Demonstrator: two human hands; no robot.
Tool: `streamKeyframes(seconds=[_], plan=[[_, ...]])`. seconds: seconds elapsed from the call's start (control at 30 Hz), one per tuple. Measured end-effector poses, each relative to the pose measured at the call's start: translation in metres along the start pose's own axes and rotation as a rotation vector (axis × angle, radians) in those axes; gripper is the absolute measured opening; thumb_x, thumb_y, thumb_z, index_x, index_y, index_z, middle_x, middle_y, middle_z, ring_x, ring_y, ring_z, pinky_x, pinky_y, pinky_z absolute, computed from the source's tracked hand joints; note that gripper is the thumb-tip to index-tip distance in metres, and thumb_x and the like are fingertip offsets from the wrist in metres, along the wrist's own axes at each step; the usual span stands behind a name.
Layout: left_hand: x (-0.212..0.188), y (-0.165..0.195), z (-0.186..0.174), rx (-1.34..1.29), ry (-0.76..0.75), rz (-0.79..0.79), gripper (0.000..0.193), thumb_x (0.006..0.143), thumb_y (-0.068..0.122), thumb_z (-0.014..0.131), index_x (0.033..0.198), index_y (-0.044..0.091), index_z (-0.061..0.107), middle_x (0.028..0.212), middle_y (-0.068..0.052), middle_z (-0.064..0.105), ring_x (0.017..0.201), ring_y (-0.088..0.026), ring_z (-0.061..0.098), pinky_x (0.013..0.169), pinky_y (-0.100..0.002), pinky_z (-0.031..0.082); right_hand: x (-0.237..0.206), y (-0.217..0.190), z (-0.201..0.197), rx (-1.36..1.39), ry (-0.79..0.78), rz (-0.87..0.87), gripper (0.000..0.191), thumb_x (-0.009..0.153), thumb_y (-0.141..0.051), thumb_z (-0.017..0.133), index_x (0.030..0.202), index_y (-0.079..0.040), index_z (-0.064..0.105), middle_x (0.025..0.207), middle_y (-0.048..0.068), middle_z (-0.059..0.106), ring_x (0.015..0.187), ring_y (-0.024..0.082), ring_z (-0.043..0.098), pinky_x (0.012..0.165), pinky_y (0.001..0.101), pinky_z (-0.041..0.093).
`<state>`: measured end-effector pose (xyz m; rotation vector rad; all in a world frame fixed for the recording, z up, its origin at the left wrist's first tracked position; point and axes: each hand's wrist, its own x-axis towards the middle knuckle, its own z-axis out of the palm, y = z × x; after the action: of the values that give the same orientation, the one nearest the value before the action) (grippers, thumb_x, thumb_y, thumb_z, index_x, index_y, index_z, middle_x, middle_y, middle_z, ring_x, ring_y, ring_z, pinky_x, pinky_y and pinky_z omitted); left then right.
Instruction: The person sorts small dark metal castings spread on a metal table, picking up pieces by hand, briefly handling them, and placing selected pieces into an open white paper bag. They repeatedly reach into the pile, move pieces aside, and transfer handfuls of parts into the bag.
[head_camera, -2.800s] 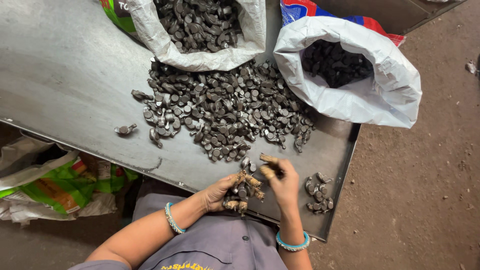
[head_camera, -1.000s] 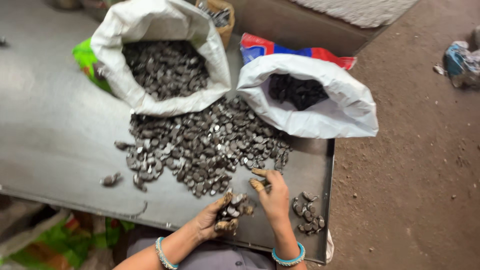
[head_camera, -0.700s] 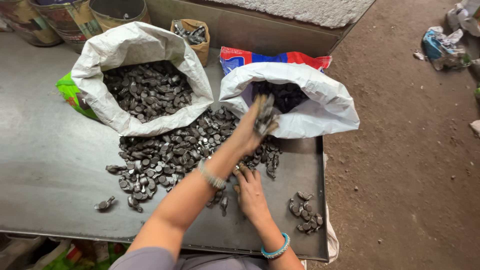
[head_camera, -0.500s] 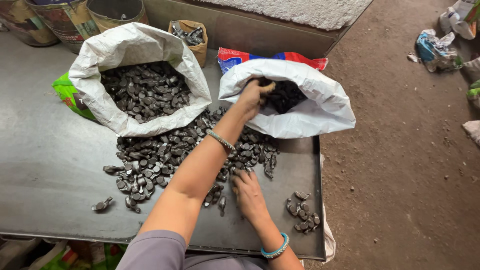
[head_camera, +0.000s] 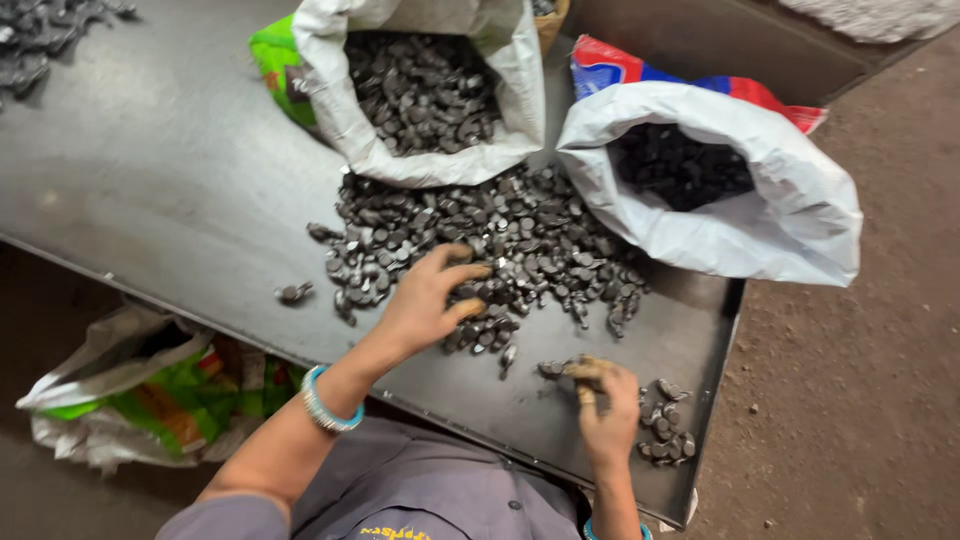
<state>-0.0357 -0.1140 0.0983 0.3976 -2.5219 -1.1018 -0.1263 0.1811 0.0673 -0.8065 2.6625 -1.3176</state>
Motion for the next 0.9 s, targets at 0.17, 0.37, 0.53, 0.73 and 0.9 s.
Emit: streamKeyframes(seconds=[0.17, 0.37, 0.53, 0.73, 0.9], plan=[[-0.059, -0.018, -0.023, 0.105, 0.02, -0.328, 0.092, 0.064, 0.018, 0.091, 0.148, 0.02, 0.055, 0.13, -0.018, 0.048, 0.114, -0.039, 0.055, 0.097, -0.047, 0.05, 0.001, -0.004, 0.015, -0.151, -0.036, 0.41, 0.055, 0.069, -0.011, 0.09, 0.119, -0.009, 0.067, 0.108, 0.011, 0.064, 0.095, 0.031, 0.063, 0.089, 0.0401, 0.053], [-0.056, -0.034, 0.003, 0.252, -0.028, -0.262, 0.099, 0.054, 0.019, 0.098, 0.142, 0.014, 0.053, 0.139, -0.022, 0.043, 0.119, -0.046, 0.047, 0.1, -0.051, 0.046, 0.002, -0.014, 0.025, -0.433, 0.009, -0.174, 0.059, 0.067, -0.011, 0.086, 0.122, -0.008, 0.067, 0.121, 0.012, 0.065, 0.11, 0.037, 0.059, 0.095, 0.0425, 0.05], [-0.05, -0.037, 0.016, 0.237, -0.002, -0.251, 0.092, 0.056, 0.012, 0.096, 0.138, 0.006, 0.055, 0.133, -0.025, 0.042, 0.116, -0.047, 0.05, 0.098, -0.051, 0.048, 0.0, -0.03, 0.029, -0.39, -0.057, 0.245, 0.057, 0.068, -0.032, 0.091, 0.115, -0.011, 0.066, 0.099, 0.012, 0.061, 0.094, 0.033, 0.06, 0.084, 0.0447, 0.049], [-0.051, -0.031, 0.036, 0.087, -0.013, -0.235, 0.091, 0.057, 0.01, 0.095, 0.137, -0.003, 0.051, 0.125, -0.022, 0.045, 0.112, -0.044, 0.054, 0.095, -0.05, 0.05, 0.0, -0.025, 0.039, -0.418, -0.013, -0.048, 0.04, 0.072, -0.025, 0.088, 0.104, -0.009, 0.069, 0.095, 0.014, 0.061, 0.09, 0.036, 0.06, 0.077, 0.046, 0.05], [-0.053, -0.01, 0.076, 0.062, 0.025, -0.188, 0.088, 0.062, 0.008, 0.091, 0.138, -0.007, 0.048, 0.124, -0.023, 0.045, 0.111, -0.043, 0.055, 0.097, -0.05, 0.049, -0.004, -0.004, 0.036, -0.156, 0.002, 0.145, 0.027, 0.079, -0.009, 0.084, 0.1, -0.007, 0.067, 0.095, 0.01, 0.07, 0.085, 0.025, 0.068, 0.076, 0.0349, 0.055]])
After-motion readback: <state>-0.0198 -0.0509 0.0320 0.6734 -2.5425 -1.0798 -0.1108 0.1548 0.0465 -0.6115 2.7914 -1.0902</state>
